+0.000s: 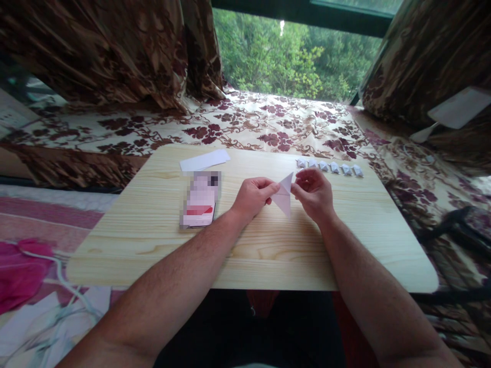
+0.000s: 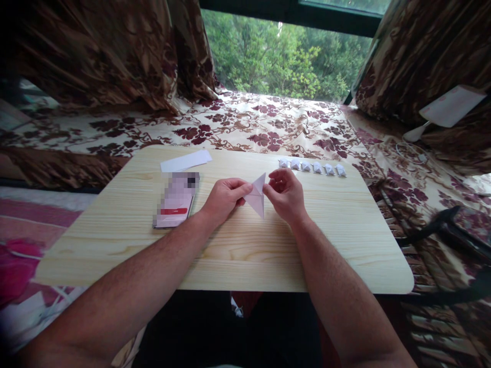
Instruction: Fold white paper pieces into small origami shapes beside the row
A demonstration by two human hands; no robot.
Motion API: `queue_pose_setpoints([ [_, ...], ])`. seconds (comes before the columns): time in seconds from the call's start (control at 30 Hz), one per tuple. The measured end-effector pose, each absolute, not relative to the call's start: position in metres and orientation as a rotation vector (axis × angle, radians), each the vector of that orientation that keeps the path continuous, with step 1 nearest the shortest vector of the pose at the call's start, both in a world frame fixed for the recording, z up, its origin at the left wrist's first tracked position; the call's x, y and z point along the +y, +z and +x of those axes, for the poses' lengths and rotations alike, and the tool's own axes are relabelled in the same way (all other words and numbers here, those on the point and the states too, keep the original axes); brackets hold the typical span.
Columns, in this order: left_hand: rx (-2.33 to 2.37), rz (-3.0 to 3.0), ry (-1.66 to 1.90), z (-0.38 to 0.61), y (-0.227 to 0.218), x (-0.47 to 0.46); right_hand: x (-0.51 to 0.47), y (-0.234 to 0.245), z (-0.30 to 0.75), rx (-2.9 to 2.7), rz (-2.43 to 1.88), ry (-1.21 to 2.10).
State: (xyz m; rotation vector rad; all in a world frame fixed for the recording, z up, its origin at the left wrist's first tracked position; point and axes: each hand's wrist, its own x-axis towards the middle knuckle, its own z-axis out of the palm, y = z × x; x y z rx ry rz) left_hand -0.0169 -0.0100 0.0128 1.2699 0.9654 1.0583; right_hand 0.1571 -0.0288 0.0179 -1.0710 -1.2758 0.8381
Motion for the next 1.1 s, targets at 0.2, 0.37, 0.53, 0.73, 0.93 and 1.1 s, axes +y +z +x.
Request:
queue_pose_setpoints([
  [0.2, 1.097, 1.285, 1.116, -0.017, 0.015, -0.009, -0.032, 0.019, 0.157, -1.331, -1.166, 0.772],
  [0.37, 1.122, 1.438, 1.141, -0.015, 0.015, -0.013, -0.031, 0.017, 0.156, -1.320, -1.185, 0.800],
  [0.53, 1.129, 1.583, 1.193, -0.015, 0.012, -0.015, -0.033, 0.020, 0.156, -1.333, -1.213, 0.785],
  [0.73, 1.149, 1.610, 1.231, -0.014, 0.013, -0.017, -0.036, 0.023, 0.156, -1.341, -1.212, 0.860],
  [0.93, 1.163, 1.629, 1.216, -0.014, 0.013, -0.018, -0.038, 0.024, 0.154, -1.392, -1.221, 0.831],
  [1.1, 1.183, 1.654, 1.230, -0.014, 0.011, -0.017, -0.042, 0.024, 0.150, -1.447, -1.271, 0.693],
])
